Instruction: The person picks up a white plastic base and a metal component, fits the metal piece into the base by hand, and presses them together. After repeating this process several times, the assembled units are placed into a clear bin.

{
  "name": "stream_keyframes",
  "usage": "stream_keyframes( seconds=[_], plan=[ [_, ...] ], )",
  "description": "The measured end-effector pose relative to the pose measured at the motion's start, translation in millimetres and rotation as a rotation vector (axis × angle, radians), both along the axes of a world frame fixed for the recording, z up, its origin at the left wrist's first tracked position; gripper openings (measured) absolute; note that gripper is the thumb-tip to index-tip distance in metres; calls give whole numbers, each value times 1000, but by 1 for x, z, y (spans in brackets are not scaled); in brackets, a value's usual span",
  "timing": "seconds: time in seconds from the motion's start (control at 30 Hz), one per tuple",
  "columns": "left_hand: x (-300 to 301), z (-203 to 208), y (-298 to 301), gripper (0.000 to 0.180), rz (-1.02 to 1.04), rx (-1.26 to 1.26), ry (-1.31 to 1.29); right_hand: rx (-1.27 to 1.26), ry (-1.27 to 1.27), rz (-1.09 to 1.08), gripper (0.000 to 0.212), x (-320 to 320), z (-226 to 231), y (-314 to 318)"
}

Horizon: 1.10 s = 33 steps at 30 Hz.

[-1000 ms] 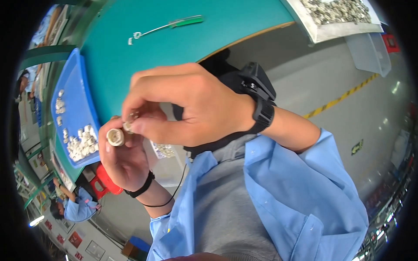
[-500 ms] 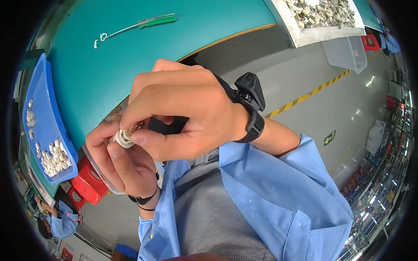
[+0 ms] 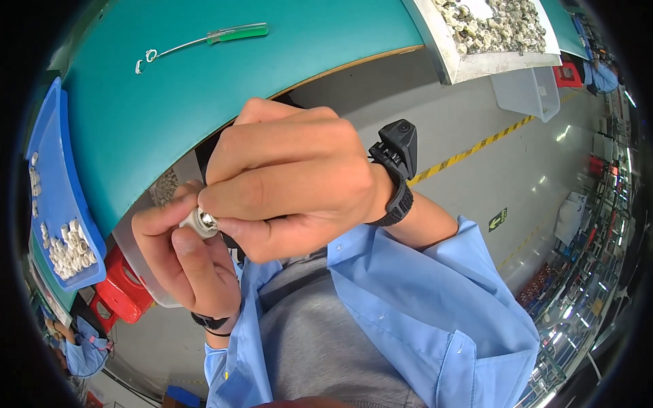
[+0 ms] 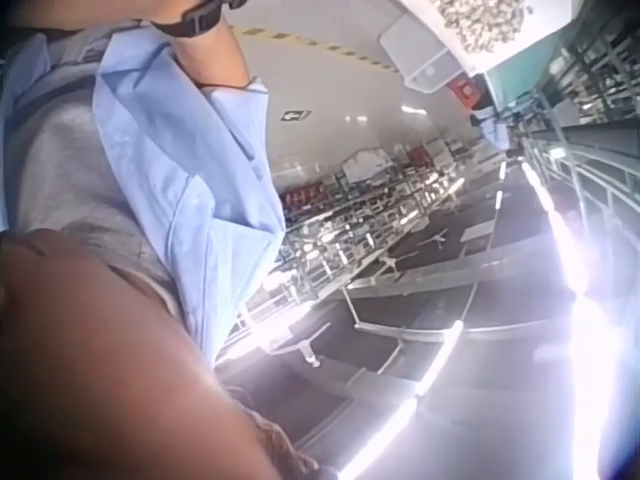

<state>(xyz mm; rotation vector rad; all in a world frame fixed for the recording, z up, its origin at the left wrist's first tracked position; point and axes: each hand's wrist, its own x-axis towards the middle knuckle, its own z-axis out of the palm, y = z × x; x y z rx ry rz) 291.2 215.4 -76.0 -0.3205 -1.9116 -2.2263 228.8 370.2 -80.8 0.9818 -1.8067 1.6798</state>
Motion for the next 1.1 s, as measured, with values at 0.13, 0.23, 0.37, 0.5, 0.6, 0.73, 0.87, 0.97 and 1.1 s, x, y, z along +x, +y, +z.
stream_keyframes(
  seconds=[0.13,0.23,0.37,0.5,0.6,0.73,0.87,0.97,1.1],
  plan=[
    [3,5,-2,24,-50,42,-103,8,-28,7,16,1,0,2],
    [2,9,-1,21,-80,65,-155,-7,-41,42,16,1,-5,4],
    [3,8,0,18,-75,77,-176,-7,-45,116,17,-2,-7,7],
    [1,1,5,19,-52,116,-224,118,-95,121,17,-5,-7,15],
    [-1,0,6,23,-42,177,-331,144,-189,130,18,-6,-9,12],
    [0,0,4,29,-60,240,-438,200,-142,15,23,-5,-10,11],
    [-3,1,2,31,-25,169,-386,370,90,-44,27,-12,-2,15],
    [-2,2,-1,28,-91,218,-364,456,86,-196,29,-3,7,7],
    [2,11,4,23,-46,206,-464,501,144,-267,30,0,5,5]
  ],
)
